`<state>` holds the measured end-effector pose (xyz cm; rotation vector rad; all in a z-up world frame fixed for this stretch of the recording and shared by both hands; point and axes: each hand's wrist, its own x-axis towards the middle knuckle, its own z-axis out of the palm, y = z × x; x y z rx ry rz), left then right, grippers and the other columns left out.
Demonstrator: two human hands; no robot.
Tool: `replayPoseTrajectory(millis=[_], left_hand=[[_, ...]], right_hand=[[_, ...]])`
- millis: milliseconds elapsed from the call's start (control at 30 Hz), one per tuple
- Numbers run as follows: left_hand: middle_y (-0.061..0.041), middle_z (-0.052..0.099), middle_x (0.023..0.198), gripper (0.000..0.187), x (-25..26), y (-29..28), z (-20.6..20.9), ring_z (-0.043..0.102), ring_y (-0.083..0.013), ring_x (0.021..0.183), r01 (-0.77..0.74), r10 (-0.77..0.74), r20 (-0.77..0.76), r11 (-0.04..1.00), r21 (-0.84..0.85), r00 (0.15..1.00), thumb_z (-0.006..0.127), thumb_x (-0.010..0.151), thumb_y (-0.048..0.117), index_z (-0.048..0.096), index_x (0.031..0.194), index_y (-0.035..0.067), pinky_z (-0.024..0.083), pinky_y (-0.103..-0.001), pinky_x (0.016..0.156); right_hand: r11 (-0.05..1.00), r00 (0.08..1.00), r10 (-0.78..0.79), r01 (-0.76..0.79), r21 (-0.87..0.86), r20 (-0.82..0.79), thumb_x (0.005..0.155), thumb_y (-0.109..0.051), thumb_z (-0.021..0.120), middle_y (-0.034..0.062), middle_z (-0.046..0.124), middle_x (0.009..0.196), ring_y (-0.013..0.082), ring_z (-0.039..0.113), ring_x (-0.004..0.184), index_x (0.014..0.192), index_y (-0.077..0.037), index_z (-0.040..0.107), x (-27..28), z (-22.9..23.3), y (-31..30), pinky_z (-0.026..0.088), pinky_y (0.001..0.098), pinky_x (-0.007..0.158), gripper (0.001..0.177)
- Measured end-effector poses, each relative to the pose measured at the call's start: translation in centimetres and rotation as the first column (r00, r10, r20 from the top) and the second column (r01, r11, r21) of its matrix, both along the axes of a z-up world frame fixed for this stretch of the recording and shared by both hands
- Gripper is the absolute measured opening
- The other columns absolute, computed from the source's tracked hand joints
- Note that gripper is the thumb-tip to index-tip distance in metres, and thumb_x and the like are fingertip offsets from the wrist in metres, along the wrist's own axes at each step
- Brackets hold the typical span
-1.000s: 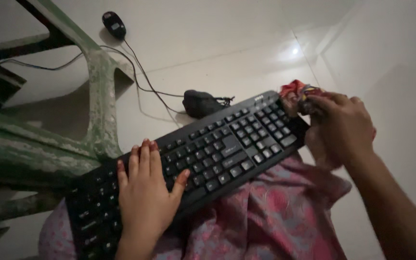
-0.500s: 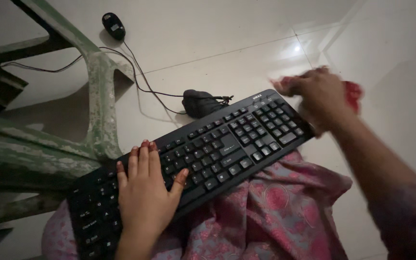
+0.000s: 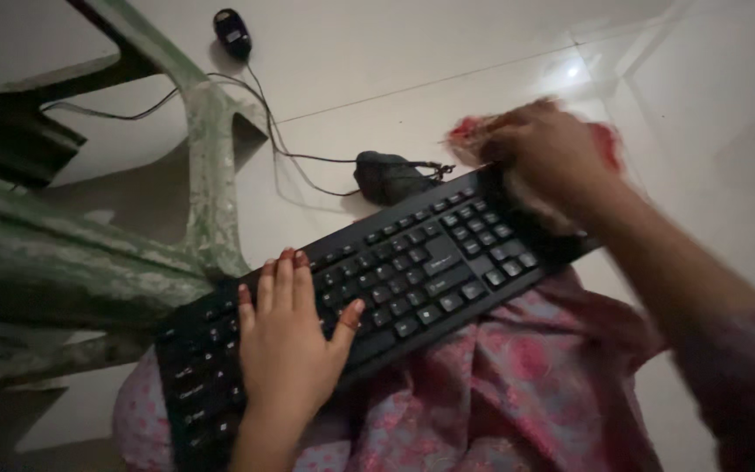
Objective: The person wipes a computer keyboard and mouse with a cloth, then wipes the floor. The person also repeatedly picks up and places down a book from a chair to a nearby table.
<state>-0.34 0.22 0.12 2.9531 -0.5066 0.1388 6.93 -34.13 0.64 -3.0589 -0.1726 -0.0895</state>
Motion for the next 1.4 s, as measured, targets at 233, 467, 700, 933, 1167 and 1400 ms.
replayPoseTrajectory(millis=[233,467,700,933,1167,1400], left_hand=[[-0.020,0.044,0.153,0.090,-0.2,-0.1,0.1,0.035,-0.0356,0.145,-0.011,0.011,-0.008,1.000,-0.006,1.000,0.056,0.089,0.063,0.043,0.147,-0.005,0.021,-0.058,0.119],[-0.020,0.042,0.154,0.091,-0.5,-0.1,0.0,0.034,-0.0353,0.145,-0.027,0.027,0.000,0.999,-0.036,1.000,0.057,0.087,0.062,0.041,0.148,-0.005,0.019,-0.058,0.118],[-0.021,0.045,0.152,0.094,-0.1,0.3,0.5,0.037,-0.0377,0.143,0.006,-0.008,-0.028,0.997,-0.080,1.000,0.053,0.090,0.069,0.044,0.145,-0.006,0.020,-0.058,0.116],[-0.019,0.051,0.153,0.082,-0.5,6.2,3.7,0.039,-0.0359,0.147,-0.093,0.047,-0.139,0.934,-0.345,0.989,0.039,0.097,0.065,0.053,0.145,0.000,0.022,-0.054,0.121],[-0.016,0.048,0.161,0.112,-5.0,12.8,3.0,0.036,-0.0314,0.156,-0.190,0.095,-0.165,0.457,-0.869,0.982,0.013,0.092,0.087,0.047,0.153,-0.001,0.020,-0.047,0.126],[-0.023,0.045,0.159,0.120,-8.1,15.8,1.4,0.045,-0.0353,0.146,-0.323,0.324,-0.358,-0.159,-0.933,0.876,0.021,0.080,0.089,0.043,0.154,-0.003,0.031,-0.052,0.123]], right_hand=[[0.914,0.940,-0.248,0.146,0.379,0.234,0.097,-0.009,0.072,0.0125,0.070,0.131,0.0329,0.066,0.116,0.133,-0.015,0.071,-6.7,-4.0,-6.5,0.054,0.0433,0.098,0.036],[0.793,0.864,-0.424,0.209,0.573,0.271,0.097,0.004,0.069,0.0150,0.066,0.131,0.0302,0.066,0.123,0.132,-0.006,0.065,-15.8,-5.2,-4.5,0.054,0.0399,0.103,0.037],[0.939,0.839,-0.246,0.082,0.333,0.486,0.096,0.005,0.074,0.0163,0.064,0.132,0.0326,0.065,0.122,0.125,-0.007,0.066,-16.6,-1.7,-2.9,0.055,0.0372,0.101,0.032],[0.882,0.889,-0.054,-0.171,0.440,0.455,0.086,0.002,0.073,0.0107,0.071,0.120,0.0292,0.071,0.108,0.116,-0.010,0.070,-11.6,0.4,7.2,0.059,0.0377,0.091,0.033],[0.611,0.800,0.428,-0.599,0.518,0.421,0.068,-0.007,0.074,0.0163,0.067,0.126,0.0312,0.070,0.102,0.122,-0.010,0.068,-12.6,2.2,20.8,0.059,0.0419,0.083,0.055],[0.431,0.766,0.454,-0.635,0.641,0.454,0.078,-0.010,0.078,0.0066,0.067,0.137,0.0286,0.072,0.121,0.128,-0.018,0.066,-9.3,5.3,26.6,0.062,0.0397,0.099,0.052]])
